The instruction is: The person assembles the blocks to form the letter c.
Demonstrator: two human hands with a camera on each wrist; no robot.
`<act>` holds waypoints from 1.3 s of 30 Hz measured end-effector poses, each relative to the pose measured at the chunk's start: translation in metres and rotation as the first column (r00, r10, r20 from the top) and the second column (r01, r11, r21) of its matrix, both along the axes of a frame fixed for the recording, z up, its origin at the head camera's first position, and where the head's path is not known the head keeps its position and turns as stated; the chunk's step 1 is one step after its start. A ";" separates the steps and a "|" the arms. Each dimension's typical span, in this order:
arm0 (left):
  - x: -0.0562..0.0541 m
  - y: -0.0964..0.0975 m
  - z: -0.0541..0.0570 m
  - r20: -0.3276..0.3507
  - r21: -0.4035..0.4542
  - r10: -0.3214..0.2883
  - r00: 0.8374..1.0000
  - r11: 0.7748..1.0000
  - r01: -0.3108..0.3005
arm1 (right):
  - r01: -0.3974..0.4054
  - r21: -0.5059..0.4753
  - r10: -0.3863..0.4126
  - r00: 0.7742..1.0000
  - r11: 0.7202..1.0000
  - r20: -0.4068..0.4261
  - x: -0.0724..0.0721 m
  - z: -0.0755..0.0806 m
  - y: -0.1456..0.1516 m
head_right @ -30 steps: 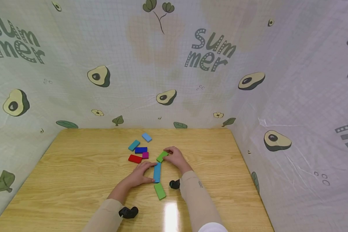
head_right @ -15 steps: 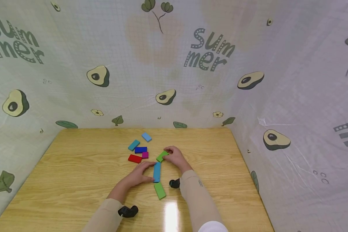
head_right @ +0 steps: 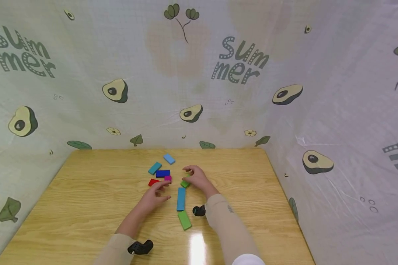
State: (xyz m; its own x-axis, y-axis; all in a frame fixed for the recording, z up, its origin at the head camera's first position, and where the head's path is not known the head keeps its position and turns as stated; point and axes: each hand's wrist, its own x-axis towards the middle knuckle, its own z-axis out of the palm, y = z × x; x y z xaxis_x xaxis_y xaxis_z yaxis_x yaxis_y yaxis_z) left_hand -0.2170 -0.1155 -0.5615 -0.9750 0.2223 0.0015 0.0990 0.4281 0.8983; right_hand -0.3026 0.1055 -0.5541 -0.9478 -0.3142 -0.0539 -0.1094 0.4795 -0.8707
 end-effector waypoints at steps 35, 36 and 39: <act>0.011 -0.085 0.011 0.002 -0.044 0.156 0.988 0.987 -0.156 | -0.266 0.171 0.274 0.961 0.949 -0.024 0.008 0.004 -0.103; 0.012 -0.087 0.010 0.001 -0.046 0.158 0.987 0.986 -0.157 | -0.265 0.180 0.273 0.962 0.947 -0.024 0.009 0.003 -0.104; 0.014 -0.092 0.008 0.011 -0.052 0.166 0.986 0.985 -0.165 | -0.255 0.216 0.268 0.963 0.943 -0.035 0.010 0.001 -0.106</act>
State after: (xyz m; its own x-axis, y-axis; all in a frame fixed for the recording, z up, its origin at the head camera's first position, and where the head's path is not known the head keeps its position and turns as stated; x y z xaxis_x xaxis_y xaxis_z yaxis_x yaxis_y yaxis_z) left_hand -0.2027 -0.2075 -0.5537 -0.9981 0.0572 -0.0210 0.0092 0.4826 0.8758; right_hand -0.2928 -0.0007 -0.5527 -0.8374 -0.5395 -0.0877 -0.3064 0.5963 -0.7420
